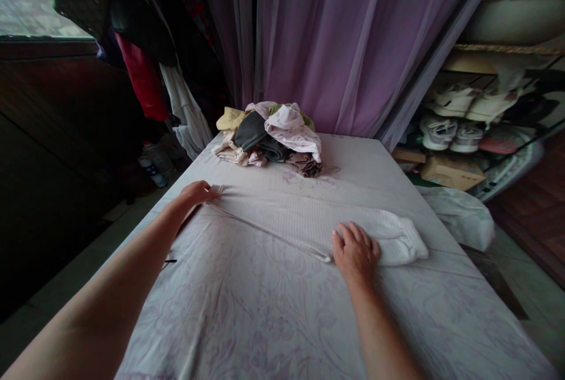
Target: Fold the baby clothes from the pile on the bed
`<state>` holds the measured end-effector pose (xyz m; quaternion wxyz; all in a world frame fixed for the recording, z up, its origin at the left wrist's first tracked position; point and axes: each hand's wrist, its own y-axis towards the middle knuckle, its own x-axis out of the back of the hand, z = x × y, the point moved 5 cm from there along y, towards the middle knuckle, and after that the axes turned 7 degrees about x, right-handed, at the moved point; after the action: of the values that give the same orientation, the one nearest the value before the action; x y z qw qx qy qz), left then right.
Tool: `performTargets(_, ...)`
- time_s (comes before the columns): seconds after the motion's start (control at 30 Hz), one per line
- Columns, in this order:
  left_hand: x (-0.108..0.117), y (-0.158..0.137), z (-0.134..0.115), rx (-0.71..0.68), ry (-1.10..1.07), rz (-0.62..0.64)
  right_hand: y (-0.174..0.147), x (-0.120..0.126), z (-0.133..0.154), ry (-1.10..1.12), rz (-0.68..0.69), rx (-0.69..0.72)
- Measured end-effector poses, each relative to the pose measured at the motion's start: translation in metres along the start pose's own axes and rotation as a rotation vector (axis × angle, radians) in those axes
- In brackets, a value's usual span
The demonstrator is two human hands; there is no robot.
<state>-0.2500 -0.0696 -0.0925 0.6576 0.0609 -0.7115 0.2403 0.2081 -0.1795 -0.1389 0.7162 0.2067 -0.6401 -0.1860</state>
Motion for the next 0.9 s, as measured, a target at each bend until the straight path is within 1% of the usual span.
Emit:
performTargets(0.13, 0.000, -0.003, -0.001, -0.038, -0.005, 0.075, 0.000, 0.000, 0.000, 0.002, 0.005, -0.004)
performTargets(0.3, -0.001, -0.005, -0.005, -0.071, 0.010, 0.085, 0.000, 0.001, 0.000, -0.002, 0.000, 0.001)
performTargets(0.43, 0.000, -0.003, -0.006, -0.071, 0.025, 0.061, 0.000, 0.000, -0.001, 0.007, 0.011, 0.000)
performTargets(0.63, 0.000, -0.004, -0.009, -0.055, 0.024, -0.006, 0.000, 0.001, 0.000, 0.002, 0.006, 0.001)
performTargets(0.77, 0.002, -0.009, -0.013, -0.042, -0.023, -0.065, 0.000, 0.000, 0.000, -0.015, 0.008, 0.009)
performTargets(0.9, -0.001, -0.014, -0.016, -0.006, -0.104, -0.085, 0.000, -0.006, -0.004, -0.021, 0.023, 0.029)
